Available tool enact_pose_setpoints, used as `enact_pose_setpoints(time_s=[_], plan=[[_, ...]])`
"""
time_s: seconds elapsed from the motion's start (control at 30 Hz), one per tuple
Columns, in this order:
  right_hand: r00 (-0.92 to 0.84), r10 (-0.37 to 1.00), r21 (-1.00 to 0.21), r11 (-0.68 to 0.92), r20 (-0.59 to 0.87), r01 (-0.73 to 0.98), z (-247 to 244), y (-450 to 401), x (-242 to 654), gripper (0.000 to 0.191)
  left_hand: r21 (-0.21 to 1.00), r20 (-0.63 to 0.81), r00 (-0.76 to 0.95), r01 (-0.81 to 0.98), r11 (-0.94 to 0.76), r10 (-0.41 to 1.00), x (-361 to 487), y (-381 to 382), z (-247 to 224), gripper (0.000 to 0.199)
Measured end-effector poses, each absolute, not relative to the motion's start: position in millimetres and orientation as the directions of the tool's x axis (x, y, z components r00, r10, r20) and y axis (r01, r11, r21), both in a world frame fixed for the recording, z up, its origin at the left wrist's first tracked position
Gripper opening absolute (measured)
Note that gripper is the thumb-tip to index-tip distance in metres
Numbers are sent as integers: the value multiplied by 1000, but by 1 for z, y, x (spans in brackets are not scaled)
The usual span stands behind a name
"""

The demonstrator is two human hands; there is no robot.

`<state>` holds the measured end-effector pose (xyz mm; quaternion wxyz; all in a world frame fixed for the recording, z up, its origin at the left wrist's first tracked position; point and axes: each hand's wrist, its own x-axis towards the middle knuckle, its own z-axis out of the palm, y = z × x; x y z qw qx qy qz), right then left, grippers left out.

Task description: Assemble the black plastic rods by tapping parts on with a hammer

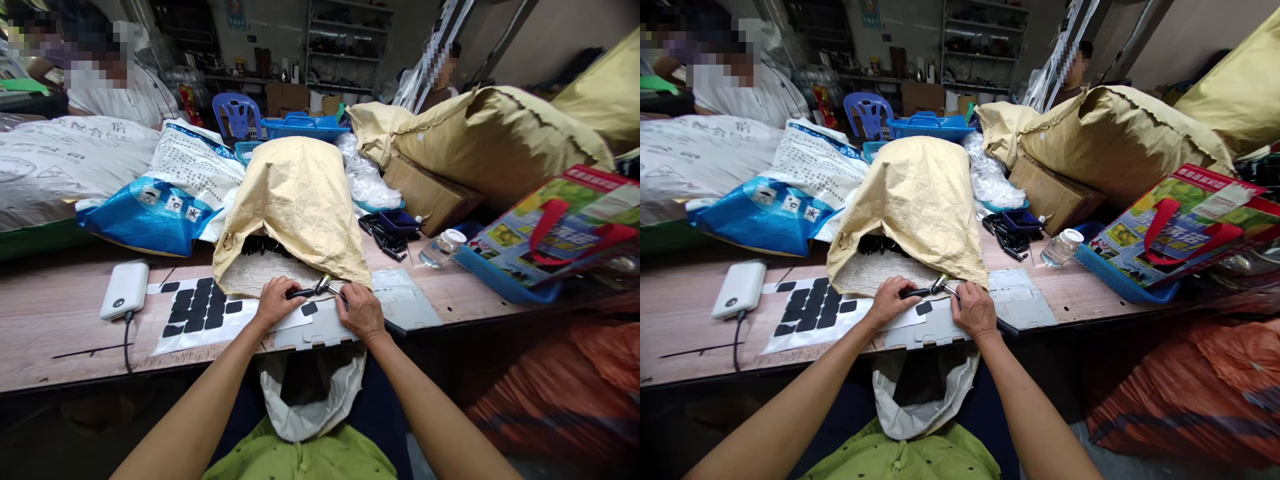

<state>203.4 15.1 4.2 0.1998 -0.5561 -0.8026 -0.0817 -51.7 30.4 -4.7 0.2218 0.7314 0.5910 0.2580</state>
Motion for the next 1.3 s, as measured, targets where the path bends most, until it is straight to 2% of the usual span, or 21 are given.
enact_pose_setpoints(time_s=[1.3], plan=[[-300,861,-96,368,412,925,4,15,203,13,633,130,163,745,-208,978,-51,30,-5,20]])
